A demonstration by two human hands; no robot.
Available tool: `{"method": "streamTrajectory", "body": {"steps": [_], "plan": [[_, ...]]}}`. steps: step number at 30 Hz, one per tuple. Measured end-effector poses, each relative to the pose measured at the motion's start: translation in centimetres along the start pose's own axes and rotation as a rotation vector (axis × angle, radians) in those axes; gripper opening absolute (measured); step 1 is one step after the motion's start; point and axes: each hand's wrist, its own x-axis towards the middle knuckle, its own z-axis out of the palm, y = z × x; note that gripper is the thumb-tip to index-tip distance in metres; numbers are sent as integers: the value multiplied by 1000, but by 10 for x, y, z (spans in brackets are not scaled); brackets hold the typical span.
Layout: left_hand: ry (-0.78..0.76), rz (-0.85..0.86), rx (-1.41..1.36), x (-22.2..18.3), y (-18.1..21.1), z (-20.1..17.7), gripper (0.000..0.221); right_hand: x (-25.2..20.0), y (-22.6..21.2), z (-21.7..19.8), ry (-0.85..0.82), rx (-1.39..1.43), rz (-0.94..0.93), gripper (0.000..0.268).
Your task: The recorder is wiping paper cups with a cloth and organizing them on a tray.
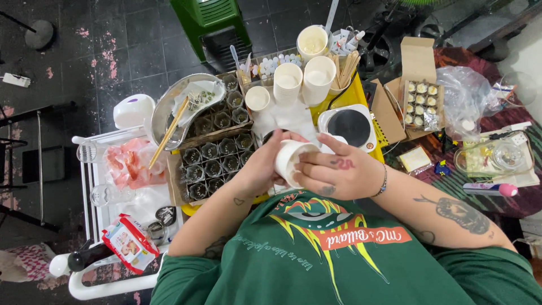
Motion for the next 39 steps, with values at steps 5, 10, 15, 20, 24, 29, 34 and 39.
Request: {"method": "streamTrajectory", "body": {"steps": [5, 10, 15, 20, 24, 29, 34, 39], "plan": [[88, 739, 624, -21, 24, 40, 67, -13, -7, 16, 129, 430, 387, 25], [237, 1007, 780, -6, -19, 23, 61, -2, -19, 21, 248, 640, 508, 31], [-410, 226, -433, 1, -17, -5, 60, 14, 8, -10, 56, 234, 16, 40], [-397, 251, -280, -7, 9, 22, 62, -2, 1, 4, 177, 360, 292, 34], [-32, 768, 696, -16, 2, 33, 60, -2, -8, 1, 186, 586, 607, 20], [-419, 240, -197, -13, -18, 7, 59, -3, -5, 10, 223, 455, 280, 37], [-735, -73, -477, -10, -27, -4, 69, -1, -3, 6, 190, 420, 24, 37], [-77, 695, 496, -34, 29, 48, 86, 1, -5, 2, 99, 601, 426, 36]]}}
